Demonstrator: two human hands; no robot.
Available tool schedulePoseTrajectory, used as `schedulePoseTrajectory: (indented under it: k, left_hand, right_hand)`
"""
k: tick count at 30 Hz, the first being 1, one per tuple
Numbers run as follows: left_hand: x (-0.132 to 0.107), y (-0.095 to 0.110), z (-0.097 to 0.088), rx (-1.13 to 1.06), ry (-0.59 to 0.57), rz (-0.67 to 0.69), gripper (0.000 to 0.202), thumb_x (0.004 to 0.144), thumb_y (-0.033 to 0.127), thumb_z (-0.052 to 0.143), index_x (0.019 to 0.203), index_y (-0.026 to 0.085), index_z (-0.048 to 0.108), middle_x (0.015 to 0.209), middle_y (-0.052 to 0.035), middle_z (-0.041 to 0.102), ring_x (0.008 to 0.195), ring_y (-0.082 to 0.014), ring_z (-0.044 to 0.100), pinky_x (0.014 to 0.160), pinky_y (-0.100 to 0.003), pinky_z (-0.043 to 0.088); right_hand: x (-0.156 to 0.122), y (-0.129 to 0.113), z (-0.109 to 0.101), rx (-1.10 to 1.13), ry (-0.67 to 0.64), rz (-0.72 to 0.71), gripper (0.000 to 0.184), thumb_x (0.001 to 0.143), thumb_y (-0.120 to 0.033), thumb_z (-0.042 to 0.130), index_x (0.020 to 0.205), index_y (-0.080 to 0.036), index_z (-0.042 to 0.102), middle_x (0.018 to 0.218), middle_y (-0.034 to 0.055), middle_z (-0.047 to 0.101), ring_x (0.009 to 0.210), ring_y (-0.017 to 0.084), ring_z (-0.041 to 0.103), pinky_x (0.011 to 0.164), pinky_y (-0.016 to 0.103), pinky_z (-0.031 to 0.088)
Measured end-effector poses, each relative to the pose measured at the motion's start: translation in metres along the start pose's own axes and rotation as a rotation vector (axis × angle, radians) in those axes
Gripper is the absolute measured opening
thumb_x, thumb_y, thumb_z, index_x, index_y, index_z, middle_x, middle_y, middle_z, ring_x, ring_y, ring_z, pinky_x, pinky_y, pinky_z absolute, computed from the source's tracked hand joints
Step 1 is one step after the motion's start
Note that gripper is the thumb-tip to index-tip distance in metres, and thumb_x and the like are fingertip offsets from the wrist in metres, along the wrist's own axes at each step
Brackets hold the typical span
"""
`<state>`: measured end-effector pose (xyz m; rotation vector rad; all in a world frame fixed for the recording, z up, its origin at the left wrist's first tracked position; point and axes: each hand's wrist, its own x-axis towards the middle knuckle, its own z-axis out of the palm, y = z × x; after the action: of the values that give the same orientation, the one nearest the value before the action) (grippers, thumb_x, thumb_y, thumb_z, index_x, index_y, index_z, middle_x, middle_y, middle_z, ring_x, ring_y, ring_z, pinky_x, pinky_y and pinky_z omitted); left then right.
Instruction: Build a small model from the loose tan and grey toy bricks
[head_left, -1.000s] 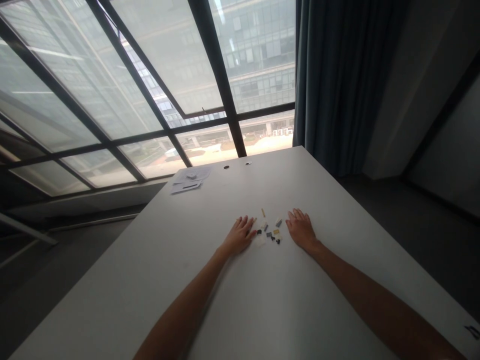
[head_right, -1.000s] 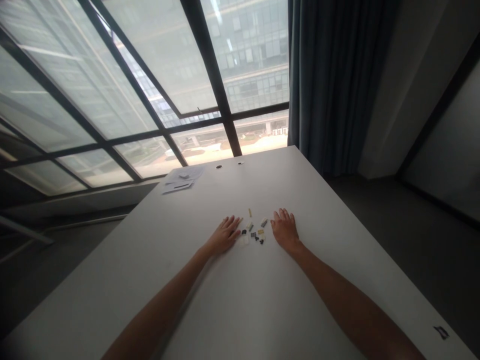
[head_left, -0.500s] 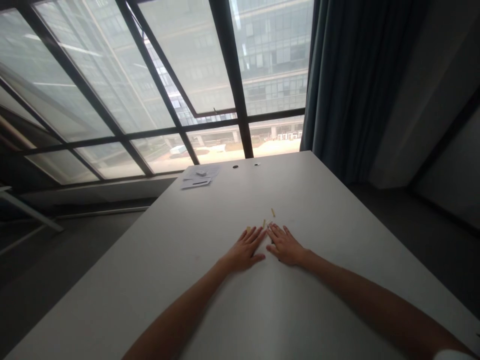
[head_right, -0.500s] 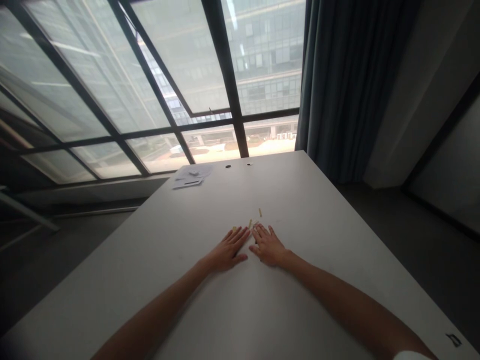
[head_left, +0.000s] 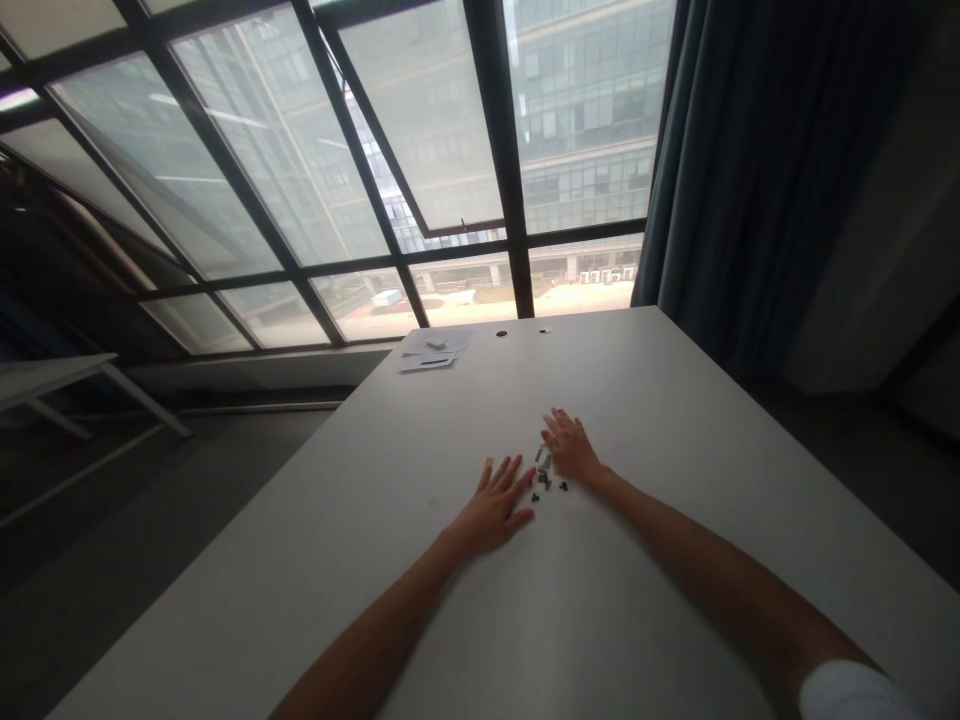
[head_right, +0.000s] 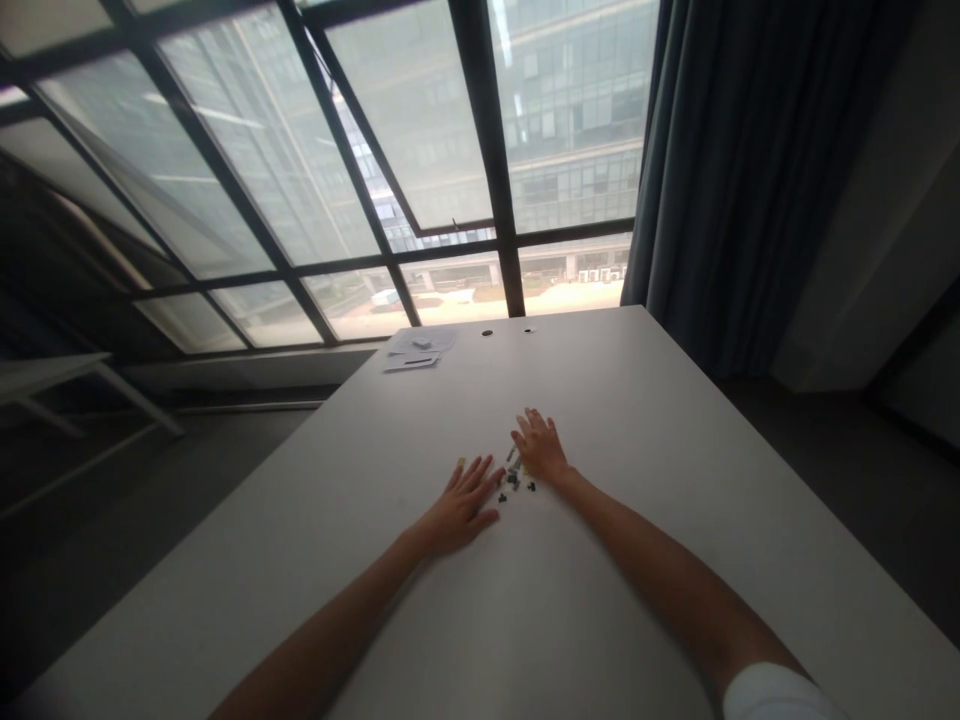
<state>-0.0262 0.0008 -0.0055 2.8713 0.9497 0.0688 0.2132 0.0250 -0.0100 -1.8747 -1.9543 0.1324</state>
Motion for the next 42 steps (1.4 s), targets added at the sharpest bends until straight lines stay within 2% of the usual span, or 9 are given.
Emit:
schedulePoseTrajectory:
  k: [3, 7, 10, 18, 24, 28, 33, 37, 42]
  left_hand:
    - [0.01, 0.012, 0.0, -0.01, -0.019, 0.034, 0.072, 0.098, 0.065, 0.033, 0.16, 0.036, 0.011, 0.168, -0.0039, 0.009, 0.155, -0.0294, 0.002, 0.123, -0.059, 0.005]
    - [0.02, 0.008, 0.006, 0.012, 0.013, -0.047, 0.072, 0.1, 0.064, 0.027, 0.161, 0.027, 0.015, 0.167, -0.0075, 0.017, 0.155, -0.029, 0.008, 0.123, -0.056, 0.012]
    - [0.018, -0.009, 0.01, 0.051, 0.062, -0.137, 0.069, 0.101, 0.061, 0.027, 0.159, 0.024, 0.025, 0.166, -0.0101, 0.02, 0.154, -0.0301, 0.012, 0.123, -0.055, 0.016]
    - [0.004, -0.048, 0.01, -0.01, 0.201, -0.273, 0.059, 0.104, 0.046, 0.027, 0.159, 0.024, 0.022, 0.165, -0.0131, 0.024, 0.153, -0.0277, 0.019, 0.121, -0.053, 0.023]
    - [-0.004, -0.047, 0.008, -0.046, 0.18, -0.432, 0.065, 0.102, 0.055, 0.031, 0.154, 0.017, 0.035, 0.162, -0.018, 0.029, 0.151, -0.0326, 0.024, 0.12, -0.055, 0.025]
    - [0.011, -0.025, 0.008, -0.059, 0.101, -0.339, 0.069, 0.1, 0.06, 0.031, 0.157, 0.021, 0.031, 0.164, -0.0147, 0.026, 0.152, -0.0299, 0.021, 0.122, -0.053, 0.02]
    - [0.028, 0.003, 0.002, -0.082, 0.007, -0.112, 0.069, 0.098, 0.065, 0.034, 0.158, 0.032, 0.026, 0.167, -0.0063, 0.014, 0.155, -0.0299, 0.011, 0.122, -0.056, 0.015]
    - [0.014, -0.001, 0.0, -0.071, -0.032, -0.027, 0.073, 0.095, 0.064, 0.044, 0.159, 0.036, 0.02, 0.168, -0.004, 0.01, 0.155, -0.0309, 0.01, 0.123, -0.056, 0.012]
    - [-0.018, -0.03, -0.002, -0.04, -0.018, -0.072, 0.08, 0.096, 0.062, 0.043, 0.161, 0.031, 0.008, 0.167, -0.0072, 0.011, 0.155, -0.0293, 0.009, 0.124, -0.054, 0.01]
  right_hand:
    - [0.007, 0.034, -0.009, -0.061, -0.085, 0.081, 0.054, 0.105, -0.039, 0.027, 0.152, -0.014, 0.04, 0.163, 0.0154, 0.027, 0.152, 0.025, 0.022, 0.121, 0.049, 0.016]
    - [-0.007, 0.049, -0.009, -0.04, -0.233, -0.146, 0.057, 0.105, -0.043, 0.026, 0.155, -0.018, 0.034, 0.164, 0.0126, 0.024, 0.153, 0.023, 0.019, 0.122, 0.048, 0.012]
    - [-0.022, 0.028, -0.001, -0.005, -0.285, -0.263, 0.06, 0.104, -0.05, 0.026, 0.155, -0.019, 0.035, 0.164, 0.0133, 0.024, 0.153, 0.025, 0.016, 0.123, 0.049, 0.011]
    - [-0.036, -0.059, 0.02, 0.116, -0.268, -0.351, 0.065, 0.104, -0.051, 0.027, 0.158, -0.014, 0.028, 0.164, 0.0145, 0.023, 0.153, 0.025, 0.016, 0.123, 0.048, 0.014]
    - [-0.056, -0.046, 0.006, 0.095, -0.137, -0.116, 0.058, 0.104, -0.036, 0.023, 0.155, -0.011, 0.035, 0.161, 0.0142, 0.031, 0.151, 0.024, 0.025, 0.123, 0.045, 0.018]
    - [-0.098, -0.023, 0.0, -0.03, -0.177, 0.022, 0.061, 0.103, -0.038, 0.026, 0.155, -0.007, 0.034, 0.163, 0.0174, 0.025, 0.153, 0.028, 0.019, 0.123, 0.049, 0.015]
    - [-0.139, -0.025, 0.008, -0.067, -0.2, 0.006, 0.076, 0.099, -0.054, 0.031, 0.156, -0.004, 0.03, 0.164, 0.0185, 0.014, 0.154, 0.031, 0.007, 0.125, 0.051, 0.004]
    - [-0.132, -0.041, 0.015, -0.033, -0.258, -0.072, 0.089, 0.097, -0.062, 0.031, 0.157, 0.003, 0.02, 0.164, 0.0211, 0.004, 0.154, 0.032, -0.002, 0.125, 0.05, 0.001]
    - [-0.096, -0.076, 0.028, 0.043, -0.275, -0.154, 0.097, 0.095, -0.068, 0.034, 0.157, 0.004, 0.013, 0.164, 0.0224, 0.003, 0.154, 0.033, -0.004, 0.124, 0.051, 0.0]
